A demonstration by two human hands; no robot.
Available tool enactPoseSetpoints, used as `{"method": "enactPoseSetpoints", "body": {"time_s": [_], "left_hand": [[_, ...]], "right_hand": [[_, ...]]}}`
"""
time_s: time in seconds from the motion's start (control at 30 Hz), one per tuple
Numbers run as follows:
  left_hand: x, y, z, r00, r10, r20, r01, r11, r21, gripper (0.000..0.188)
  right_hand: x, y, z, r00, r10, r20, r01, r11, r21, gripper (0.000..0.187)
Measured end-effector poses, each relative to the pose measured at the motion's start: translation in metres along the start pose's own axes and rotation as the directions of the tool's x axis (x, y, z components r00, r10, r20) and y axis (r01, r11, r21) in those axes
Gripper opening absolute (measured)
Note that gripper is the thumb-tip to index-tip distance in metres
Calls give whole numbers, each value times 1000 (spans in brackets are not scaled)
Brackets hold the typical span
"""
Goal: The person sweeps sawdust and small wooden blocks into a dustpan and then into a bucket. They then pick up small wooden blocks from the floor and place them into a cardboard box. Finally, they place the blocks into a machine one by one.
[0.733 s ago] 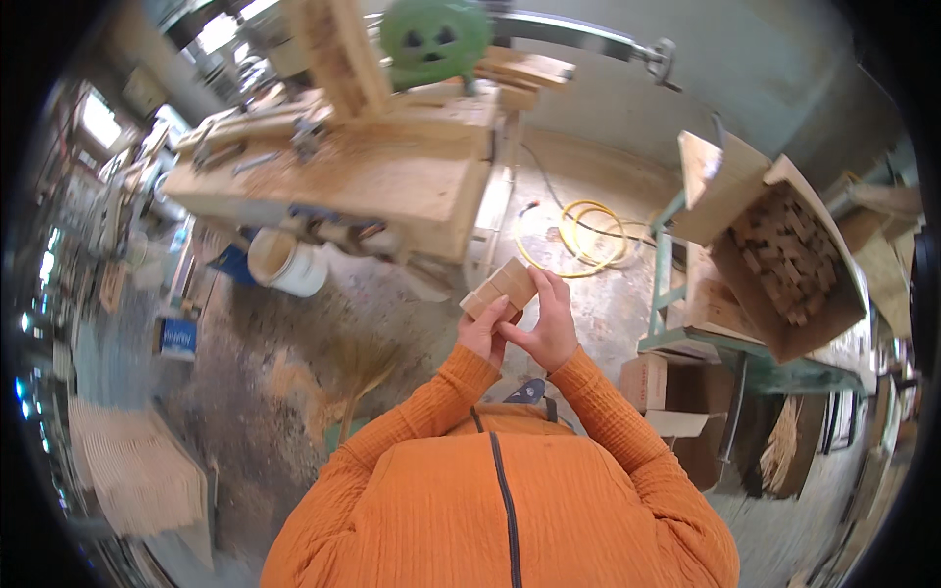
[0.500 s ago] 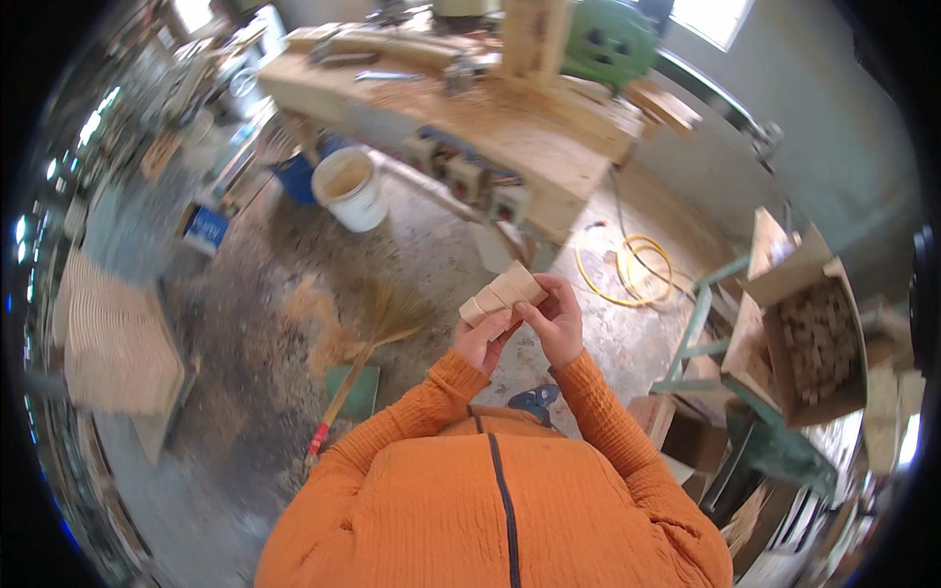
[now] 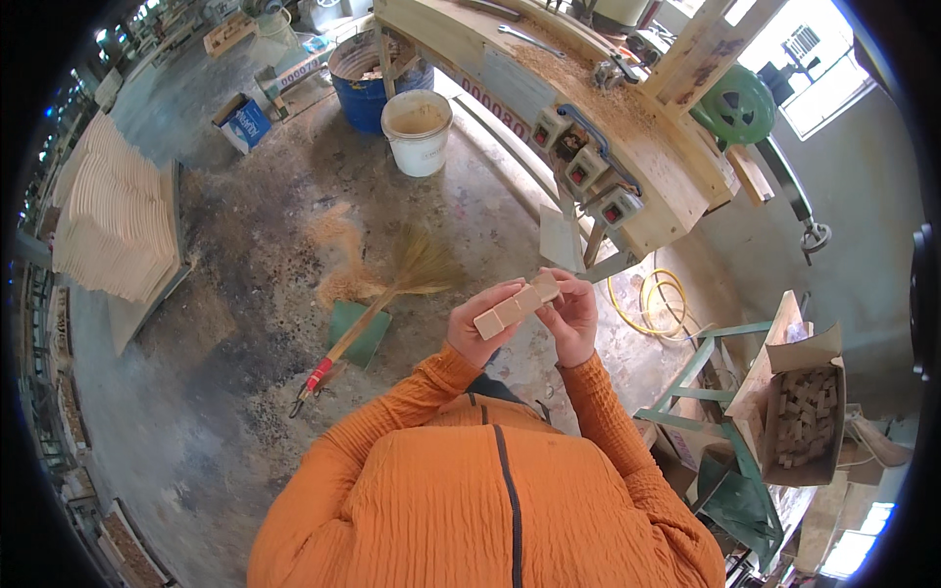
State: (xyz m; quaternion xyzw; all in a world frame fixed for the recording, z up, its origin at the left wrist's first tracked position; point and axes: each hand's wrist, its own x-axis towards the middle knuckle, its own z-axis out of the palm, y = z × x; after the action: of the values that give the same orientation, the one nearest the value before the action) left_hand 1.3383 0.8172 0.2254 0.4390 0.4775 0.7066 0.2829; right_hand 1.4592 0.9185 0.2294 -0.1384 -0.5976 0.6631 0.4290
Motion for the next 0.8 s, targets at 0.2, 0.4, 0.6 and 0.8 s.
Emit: {"method": "enactPoseSetpoints", "body": {"time_s": [0.2, 0.4, 0.6, 0.8], "left_hand": [[22, -12, -1, 989, -141, 31, 144, 974, -173, 39], [58, -37, 13, 953, -294, -75, 259, 917, -304, 37], [104, -68, 22, 821, -569, 50, 432, 561, -706, 42], [145, -60, 50, 854, -446, 266, 491, 528, -693, 63]], "right_hand": [[18, 9, -9, 999, -9, -38, 8, 999, -31, 33], [52, 23, -26, 994, -24, -104, -8, 955, -295, 41], [93, 22, -25, 998, -58, 27, 54, 551, -833, 91], [121, 10, -51, 997, -81, -19, 29, 555, -831, 97]]}}
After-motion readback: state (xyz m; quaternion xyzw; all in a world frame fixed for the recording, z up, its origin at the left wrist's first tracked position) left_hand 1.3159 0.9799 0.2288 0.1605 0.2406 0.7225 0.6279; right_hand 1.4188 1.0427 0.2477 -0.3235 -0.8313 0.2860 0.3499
